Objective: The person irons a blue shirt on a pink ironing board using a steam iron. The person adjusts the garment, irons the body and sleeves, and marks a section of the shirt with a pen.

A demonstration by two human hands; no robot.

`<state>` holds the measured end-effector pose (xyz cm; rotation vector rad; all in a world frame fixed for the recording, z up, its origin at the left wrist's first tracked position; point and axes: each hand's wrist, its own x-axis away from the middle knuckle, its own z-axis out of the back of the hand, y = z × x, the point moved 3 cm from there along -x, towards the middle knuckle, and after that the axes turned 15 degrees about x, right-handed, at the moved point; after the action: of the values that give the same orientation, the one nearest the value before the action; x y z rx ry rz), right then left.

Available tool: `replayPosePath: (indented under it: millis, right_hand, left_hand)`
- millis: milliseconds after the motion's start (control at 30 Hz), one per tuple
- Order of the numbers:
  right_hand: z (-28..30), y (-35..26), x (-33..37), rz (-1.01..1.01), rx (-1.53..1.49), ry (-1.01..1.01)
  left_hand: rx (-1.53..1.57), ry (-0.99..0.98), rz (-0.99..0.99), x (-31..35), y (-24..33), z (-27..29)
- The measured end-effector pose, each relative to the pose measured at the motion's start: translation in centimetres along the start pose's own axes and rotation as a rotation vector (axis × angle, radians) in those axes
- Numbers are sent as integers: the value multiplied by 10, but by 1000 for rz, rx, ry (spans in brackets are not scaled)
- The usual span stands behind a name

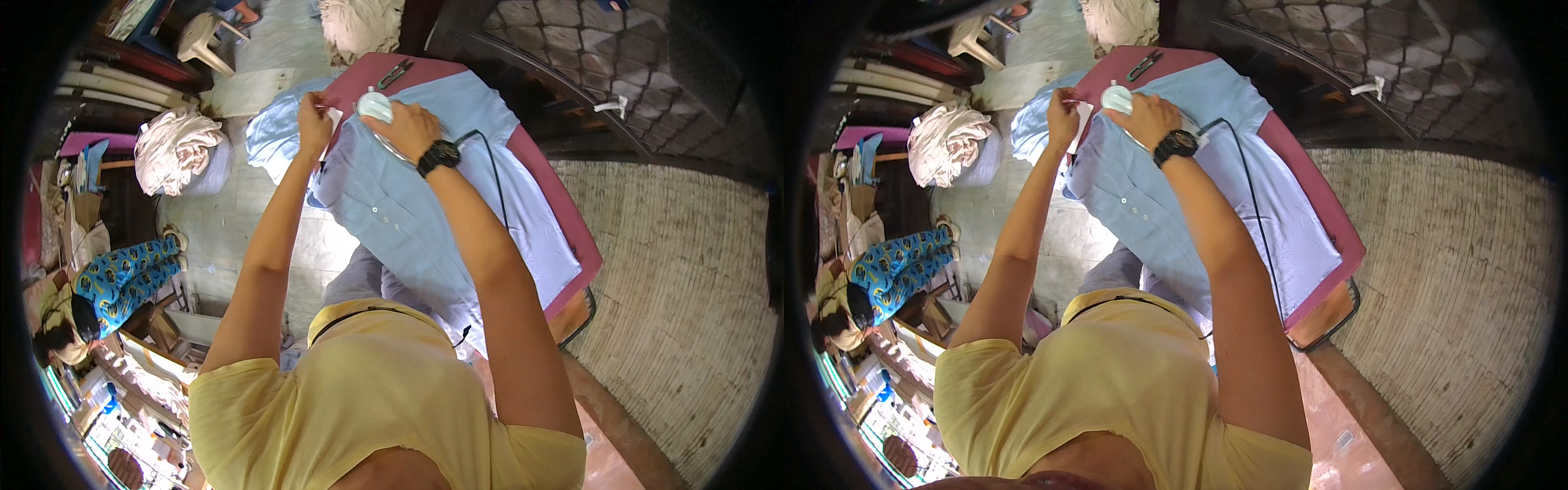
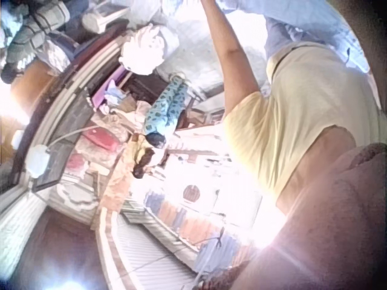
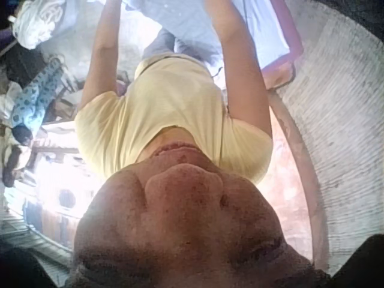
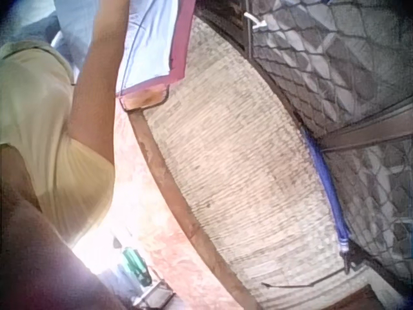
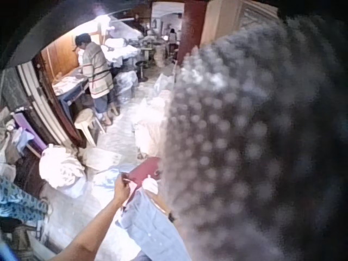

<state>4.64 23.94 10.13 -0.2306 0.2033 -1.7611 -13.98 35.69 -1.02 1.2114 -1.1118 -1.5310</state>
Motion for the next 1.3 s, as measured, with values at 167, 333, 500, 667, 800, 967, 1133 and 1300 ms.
replayPosePath:
  millis: [167, 333, 500, 667, 800, 967, 1133, 1300]
  right_hand:
    - [-11, -11, 3, 47, 38, 19]
    - [-4, 19, 20, 4, 48, 25]
    - [33, 101, 85, -87, 142, -5]
    - [72, 208, 152, -318, 190, 12]
    - [67, 205, 153, -198, 107, -1]
    - [16, 92, 103, -6, 41, -69]
    - [-6, 44, 88, -58, 47, 4]
    - [38, 135, 157, -333, -44, -20]
  left_hand:
    - [38, -44, 74, -12, -1, -7]
    - [-126, -61, -176, -7, 23, -41]
    - [-462, -415, -331, 4, -5, -56]
    - [-203, -421, -33, -11, -29, -55]
    - [-202, -425, -35, -9, -16, -55]
    - [-211, -434, -59, -17, -40, -48]
    - [-4, -668, 20, -23, -54, -39]
    - [-107, -824, 26, -16, -26, -44]
